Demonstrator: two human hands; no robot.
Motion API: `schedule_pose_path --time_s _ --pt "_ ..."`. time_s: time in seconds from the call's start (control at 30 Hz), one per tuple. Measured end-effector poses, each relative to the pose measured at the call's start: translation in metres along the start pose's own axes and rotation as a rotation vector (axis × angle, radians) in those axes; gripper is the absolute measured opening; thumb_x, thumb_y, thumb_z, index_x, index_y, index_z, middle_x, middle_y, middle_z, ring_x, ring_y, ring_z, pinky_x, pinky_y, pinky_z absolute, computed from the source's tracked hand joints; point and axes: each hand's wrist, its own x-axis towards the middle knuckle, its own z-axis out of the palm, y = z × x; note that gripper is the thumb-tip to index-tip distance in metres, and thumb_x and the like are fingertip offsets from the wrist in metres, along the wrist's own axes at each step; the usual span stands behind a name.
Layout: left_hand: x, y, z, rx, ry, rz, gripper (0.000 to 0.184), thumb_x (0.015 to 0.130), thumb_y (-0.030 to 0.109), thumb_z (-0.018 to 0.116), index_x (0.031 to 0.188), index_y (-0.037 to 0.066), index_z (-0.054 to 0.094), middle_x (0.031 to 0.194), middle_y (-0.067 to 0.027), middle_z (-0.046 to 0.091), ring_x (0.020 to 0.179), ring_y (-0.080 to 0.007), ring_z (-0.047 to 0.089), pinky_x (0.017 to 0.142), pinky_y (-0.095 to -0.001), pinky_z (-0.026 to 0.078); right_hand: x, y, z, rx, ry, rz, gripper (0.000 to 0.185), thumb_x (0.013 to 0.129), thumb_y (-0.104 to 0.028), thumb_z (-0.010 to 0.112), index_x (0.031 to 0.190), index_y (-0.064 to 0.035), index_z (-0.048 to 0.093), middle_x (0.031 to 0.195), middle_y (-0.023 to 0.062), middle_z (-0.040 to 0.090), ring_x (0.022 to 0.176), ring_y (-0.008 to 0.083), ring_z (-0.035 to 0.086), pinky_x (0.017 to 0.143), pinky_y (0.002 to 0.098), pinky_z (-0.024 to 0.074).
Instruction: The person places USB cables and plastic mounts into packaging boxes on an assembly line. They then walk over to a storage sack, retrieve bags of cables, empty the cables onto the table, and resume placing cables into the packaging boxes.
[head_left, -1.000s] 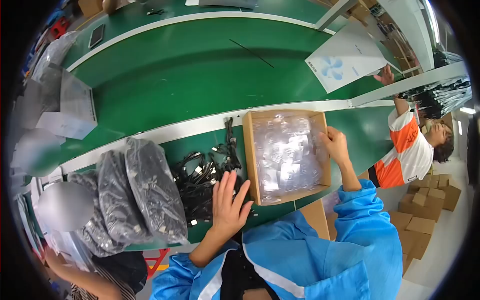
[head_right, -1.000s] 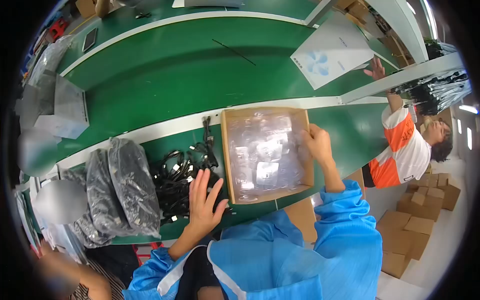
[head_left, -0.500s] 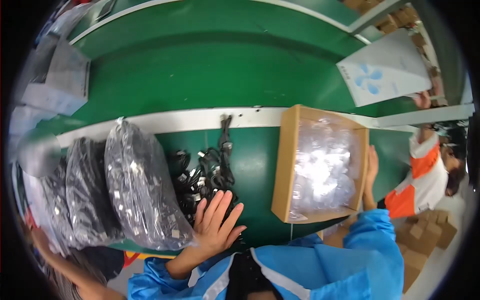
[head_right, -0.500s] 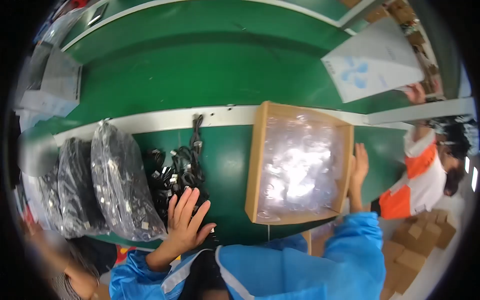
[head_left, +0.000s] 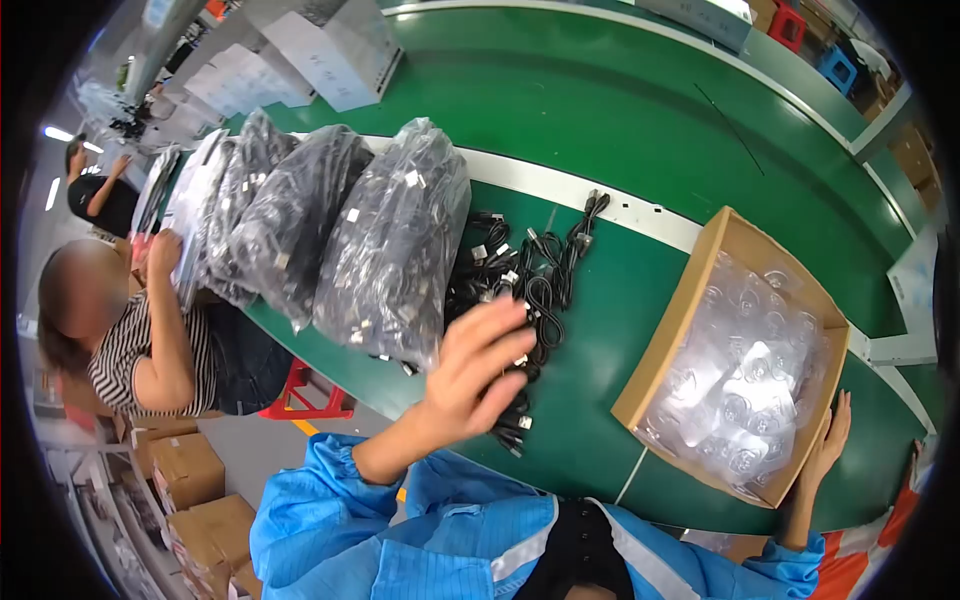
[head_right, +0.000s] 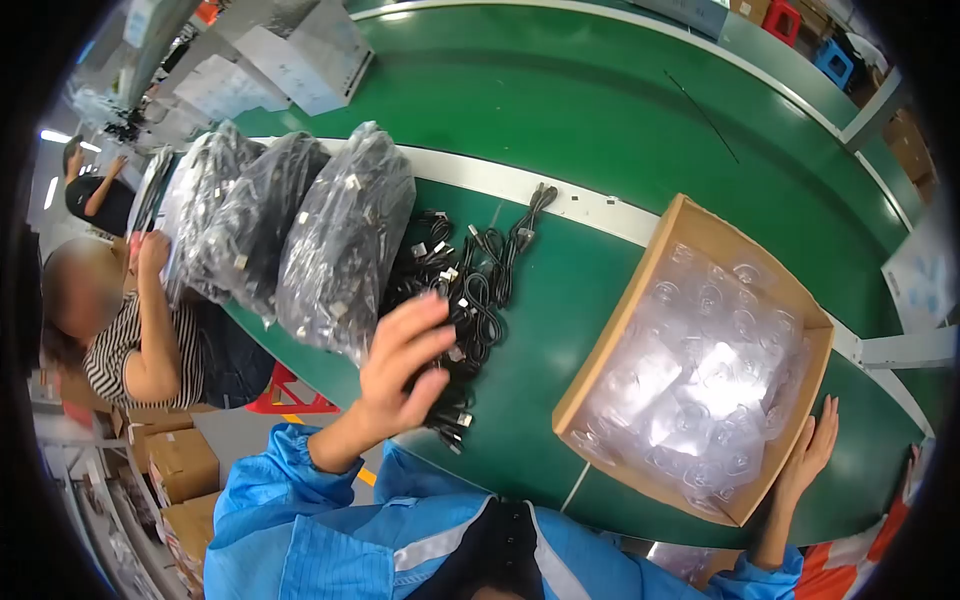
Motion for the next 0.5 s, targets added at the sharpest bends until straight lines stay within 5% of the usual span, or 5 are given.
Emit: schedule_pose_path --time_s 0.03,0.1,0.2,0.43,0.5 --pt "0.009 0.005 0.000 0.021 0.003 0.012 0.043 0.081 0.011 0.062 0.120 -0.003 0.053 0.127 -0.0205 0.050 0.121 -0.0324 0.046 0.105 -0.0411 0.031 0.002 0.002 0.003 0.021 0.013 -0.002 0.039 0.097 -0.020 0.039 0.128 0.0005 0.048 0.135 0.0172 0.046 0.125 0.0299 0.042 0.107 0.0378 0.0265" --pt "0.031 0.017 0.002 -0.017 0.202 -0.302 0.044 0.084 0.009 0.058 0.125 -0.002 0.048 0.131 -0.0209 0.045 0.125 -0.0322 0.042 0.106 -0.0380 0.029 0.010 0.007 0.004 0.489 -0.028 0.171 0.042 0.098 -0.024 0.038 0.130 0.0015 0.046 0.135 0.0151 0.046 0.127 0.0266 0.040 0.107 0.0361 0.0259" --pt "0.042 0.003 -0.009 0.236 0.263 -0.248 0.043 0.087 0.009 0.056 0.127 -0.002 0.045 0.133 -0.0204 0.044 0.127 -0.0312 0.040 0.106 -0.0365 0.029 0.039 -0.029 -0.004 1.182 -0.103 0.275 0.049 0.098 -0.032 0.038 0.133 0.0026 0.042 0.134 0.0109 0.047 0.128 0.0223 0.037 0.107 0.0330 0.0255" --pt "0.056 -0.015 -0.061 0.590 0.272 -0.151 0.036 0.085 0.008 0.059 0.120 0.002 0.053 0.123 -0.0173 0.054 0.119 -0.0320 0.048 0.101 -0.0358 0.036 0.063 -0.075 -0.014 1.244 -0.363 0.168 0.054 0.088 -0.020 0.054 0.134 0.0041 0.040 0.124 0.0136 0.054 0.111 0.0204 0.051 0.097 0.0300 0.0358" --pt "0.054 -0.020 -0.063 0.754 0.087 -0.046 0.036 0.084 0.008 0.060 0.120 0.003 0.054 0.122 -0.0167 0.054 0.118 -0.0325 0.049 0.101 -0.0372 0.036 0.066 -0.071 -0.011 1.145 -0.328 0.086 0.055 0.083 -0.011 0.052 0.134 0.0052 0.040 0.119 0.0140 0.055 0.105 0.0181 0.054 0.093 0.0282 0.0387"
